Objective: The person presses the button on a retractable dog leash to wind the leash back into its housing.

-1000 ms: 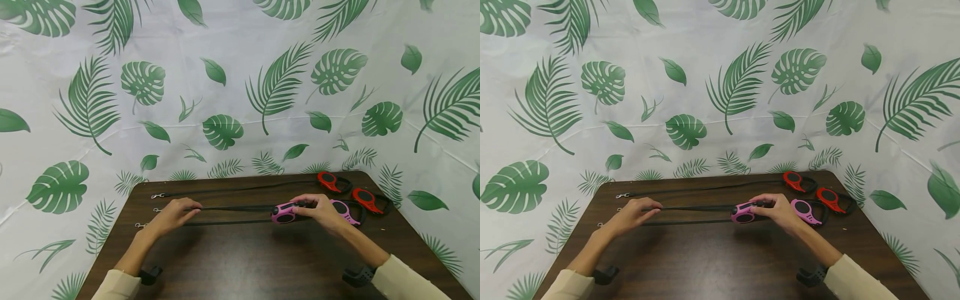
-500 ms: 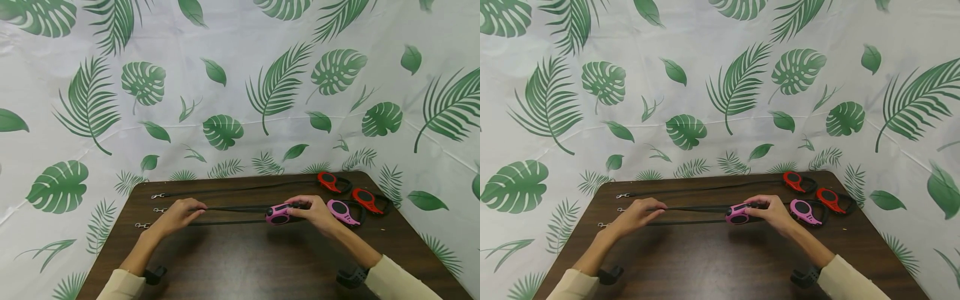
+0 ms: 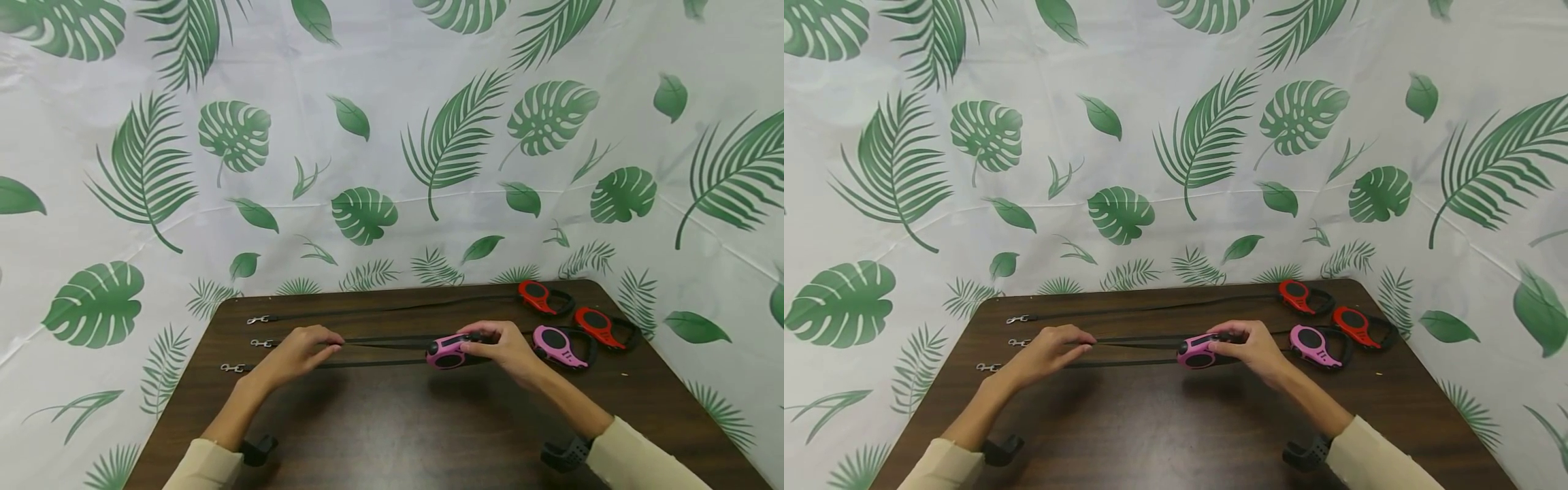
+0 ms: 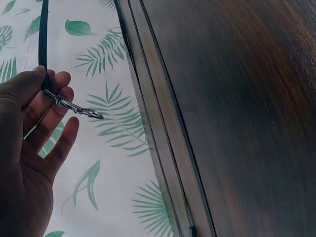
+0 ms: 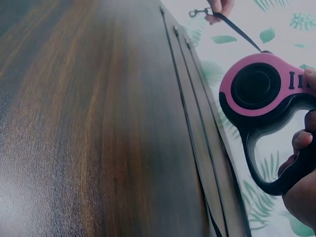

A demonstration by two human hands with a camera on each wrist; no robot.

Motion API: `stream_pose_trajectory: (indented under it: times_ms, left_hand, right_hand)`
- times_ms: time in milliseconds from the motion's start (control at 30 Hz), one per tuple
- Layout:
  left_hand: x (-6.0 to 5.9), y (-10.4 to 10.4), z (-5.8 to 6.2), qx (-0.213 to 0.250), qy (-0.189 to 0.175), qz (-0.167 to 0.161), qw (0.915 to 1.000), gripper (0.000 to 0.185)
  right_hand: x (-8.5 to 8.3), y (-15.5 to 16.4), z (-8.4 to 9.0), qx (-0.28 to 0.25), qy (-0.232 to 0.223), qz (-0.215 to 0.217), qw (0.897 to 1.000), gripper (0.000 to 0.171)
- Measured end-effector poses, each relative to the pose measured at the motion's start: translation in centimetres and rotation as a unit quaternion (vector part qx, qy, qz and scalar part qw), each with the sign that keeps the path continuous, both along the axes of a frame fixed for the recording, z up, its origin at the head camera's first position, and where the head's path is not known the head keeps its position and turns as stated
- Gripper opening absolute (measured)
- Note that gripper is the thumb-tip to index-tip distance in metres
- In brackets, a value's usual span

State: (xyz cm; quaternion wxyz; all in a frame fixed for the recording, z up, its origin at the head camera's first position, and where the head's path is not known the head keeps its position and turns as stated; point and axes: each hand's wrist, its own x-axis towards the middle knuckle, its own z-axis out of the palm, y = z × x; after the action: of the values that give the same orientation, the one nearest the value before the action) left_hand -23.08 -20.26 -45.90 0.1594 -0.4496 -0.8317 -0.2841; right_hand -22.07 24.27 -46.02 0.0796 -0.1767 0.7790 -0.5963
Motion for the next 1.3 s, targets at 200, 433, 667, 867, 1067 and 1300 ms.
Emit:
stream_pose_trajectory:
  times_ms: [200,433,667,867,1067,1300]
  left_hand:
    - [0.1,0.5,0.1,-0.003,-0.015,0.007,0.9999,0.013]
    - [0.2,0.8,0.0,-0.001,-0.015,-0.002,0.9999,0.014]
    - [0.1,1.2,-0.3,0.003,-0.021,-0.012,0.9997,0.014]
    - [0.1,1.8,-0.5,0.002,-0.027,-0.012,0.9996,0.015]
    - [0.2,2.3,-0.6,-0.001,-0.043,-0.008,0.9991,0.014]
    - [0.2,2.8,-0.8,0.012,-0.029,-0.023,0.9992,0.013]
  right_hand:
    - [-0.1,-0.7,-0.1,-0.002,0.000,-0.001,1.000,0.030]
    - [-0.1,-1.2,-0.2,-0.007,-0.004,-0.001,1.000,0.030]
    - [0.0,-1.6,-0.4,-0.017,-0.016,0.004,1.000,0.032]
    - [0.0,-2.0,-0.8,-0.018,-0.019,0.004,1.000,0.032]
    - [0.0,-2.4,-0.8,-0.012,-0.015,0.003,1.000,0.032]
    - [0.0,-2.8,-1.0,-0.010,-0.015,0.000,1.000,0.030]
